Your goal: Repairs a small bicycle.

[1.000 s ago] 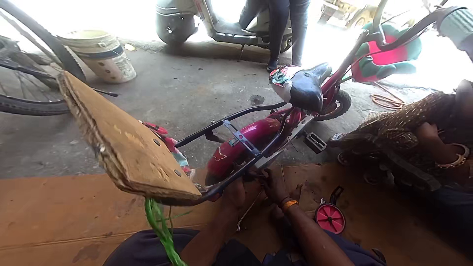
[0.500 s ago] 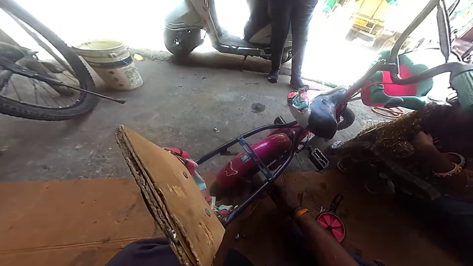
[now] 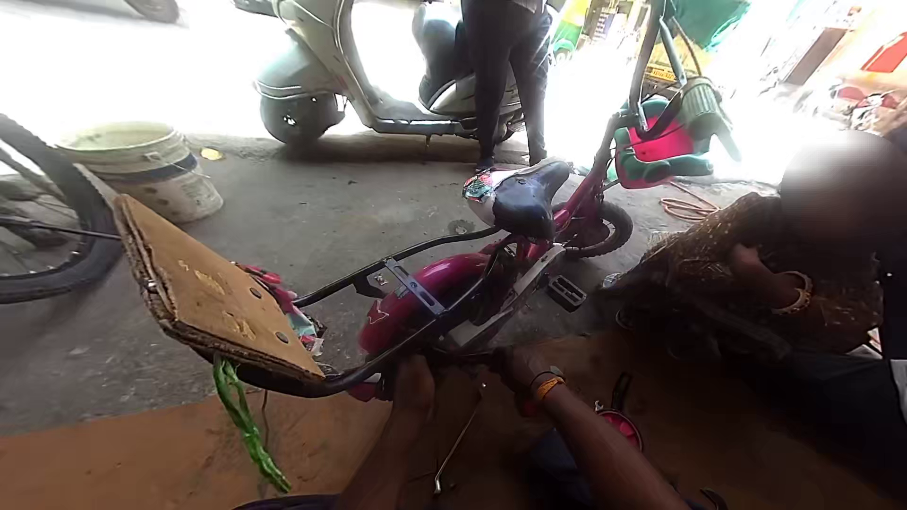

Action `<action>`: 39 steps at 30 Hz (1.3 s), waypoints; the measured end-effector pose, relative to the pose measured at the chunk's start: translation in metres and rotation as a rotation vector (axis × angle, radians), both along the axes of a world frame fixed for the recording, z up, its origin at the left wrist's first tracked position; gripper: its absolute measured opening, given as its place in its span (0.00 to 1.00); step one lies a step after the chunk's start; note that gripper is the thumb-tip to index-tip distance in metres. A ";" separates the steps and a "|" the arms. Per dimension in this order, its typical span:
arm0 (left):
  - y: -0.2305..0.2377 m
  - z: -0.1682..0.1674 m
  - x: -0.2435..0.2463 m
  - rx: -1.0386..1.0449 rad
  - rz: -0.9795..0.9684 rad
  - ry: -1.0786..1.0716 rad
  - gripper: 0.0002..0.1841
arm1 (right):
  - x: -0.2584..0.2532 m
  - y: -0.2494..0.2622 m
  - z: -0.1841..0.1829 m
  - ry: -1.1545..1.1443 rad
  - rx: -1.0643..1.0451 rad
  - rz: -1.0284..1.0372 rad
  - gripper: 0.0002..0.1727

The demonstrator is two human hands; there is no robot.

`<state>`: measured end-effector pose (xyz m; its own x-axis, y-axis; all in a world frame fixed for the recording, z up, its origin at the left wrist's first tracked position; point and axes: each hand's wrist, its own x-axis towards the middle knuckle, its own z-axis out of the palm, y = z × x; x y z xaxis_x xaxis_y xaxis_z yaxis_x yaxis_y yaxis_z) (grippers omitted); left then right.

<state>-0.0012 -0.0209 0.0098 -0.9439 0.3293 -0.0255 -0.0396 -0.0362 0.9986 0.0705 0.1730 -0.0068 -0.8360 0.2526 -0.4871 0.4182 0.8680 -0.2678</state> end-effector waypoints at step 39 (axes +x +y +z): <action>-0.008 0.000 -0.009 -0.363 0.041 0.143 0.26 | -0.058 -0.007 0.027 0.306 -0.325 0.075 0.40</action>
